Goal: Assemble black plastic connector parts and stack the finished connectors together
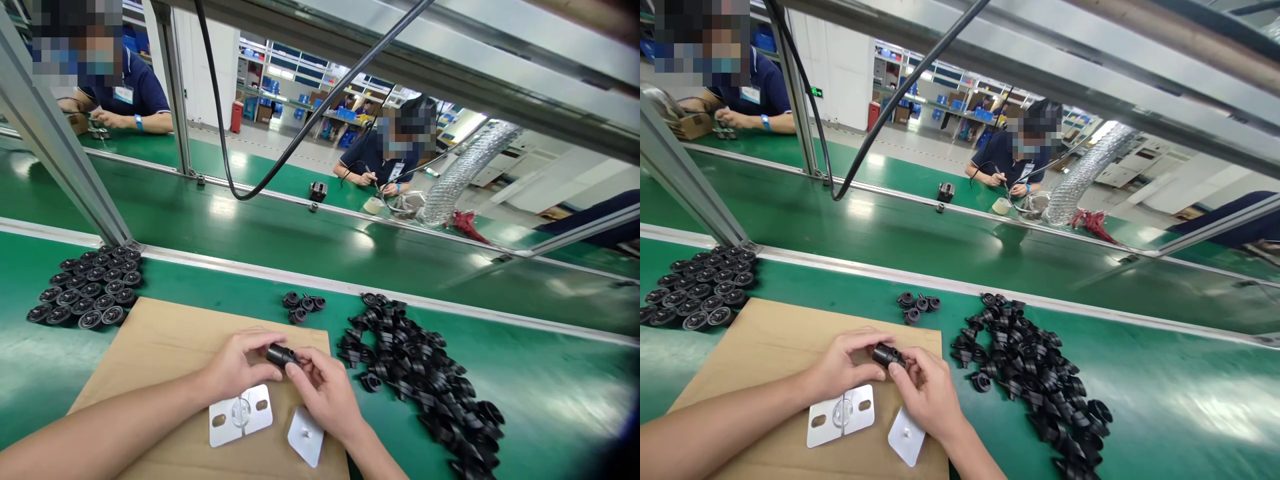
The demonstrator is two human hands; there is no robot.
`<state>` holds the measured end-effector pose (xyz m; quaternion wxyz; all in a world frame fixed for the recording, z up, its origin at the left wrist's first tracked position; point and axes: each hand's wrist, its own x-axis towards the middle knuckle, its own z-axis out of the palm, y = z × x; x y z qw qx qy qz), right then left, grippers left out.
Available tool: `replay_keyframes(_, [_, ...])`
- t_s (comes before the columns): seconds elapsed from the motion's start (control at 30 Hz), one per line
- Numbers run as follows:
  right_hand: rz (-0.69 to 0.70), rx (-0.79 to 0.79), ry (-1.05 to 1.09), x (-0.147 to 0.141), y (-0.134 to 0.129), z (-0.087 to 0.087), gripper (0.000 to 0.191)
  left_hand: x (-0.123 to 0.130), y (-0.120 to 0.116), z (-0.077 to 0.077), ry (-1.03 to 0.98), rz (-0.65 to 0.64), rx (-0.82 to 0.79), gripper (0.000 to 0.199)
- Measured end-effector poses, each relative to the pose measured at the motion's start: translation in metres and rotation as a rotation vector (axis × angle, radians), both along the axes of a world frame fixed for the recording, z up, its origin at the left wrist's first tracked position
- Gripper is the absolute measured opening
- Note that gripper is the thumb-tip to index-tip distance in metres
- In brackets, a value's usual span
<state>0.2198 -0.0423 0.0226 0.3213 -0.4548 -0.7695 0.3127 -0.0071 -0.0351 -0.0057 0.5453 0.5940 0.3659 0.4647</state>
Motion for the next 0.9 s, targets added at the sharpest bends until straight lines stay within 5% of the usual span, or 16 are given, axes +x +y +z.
replay_keyframes(0.1, [-0.019,0.012,0.067,0.000,0.001,-0.002,0.019,-0.001,-0.001,-0.001,0.022,0.016,-0.151,0.057])
replay_keyframes(0.23, [-0.020,0.008,0.081,0.003,0.002,-0.004,0.019,-0.004,-0.001,0.004,0.014,-0.014,-0.015,0.032])
replay_keyframes(0.37, [-0.004,0.047,0.093,0.003,0.002,-0.005,0.021,-0.005,-0.001,0.006,-0.013,0.002,-0.098,0.057])
replay_keyframes(0.43, [0.009,0.054,0.086,0.004,0.002,-0.006,0.022,-0.005,-0.001,0.006,-0.036,0.002,-0.146,0.049])
replay_keyframes(0.5, [0.005,0.046,0.075,0.004,0.002,-0.008,0.023,-0.004,-0.002,0.005,-0.032,0.000,-0.078,0.039])
replay_keyframes(0.6, [-0.019,0.044,0.076,0.006,0.003,-0.010,0.024,-0.005,-0.001,0.004,0.005,0.014,-0.013,0.056])
replay_keyframes(0.77, [-0.050,0.184,0.059,0.015,0.012,0.004,0.018,-0.004,0.002,0.001,0.050,0.067,-0.029,0.042])
replay_keyframes(0.9, [-0.163,0.359,-0.016,0.030,0.027,0.012,0.015,-0.004,0.004,0.000,0.126,0.094,-0.012,0.052])
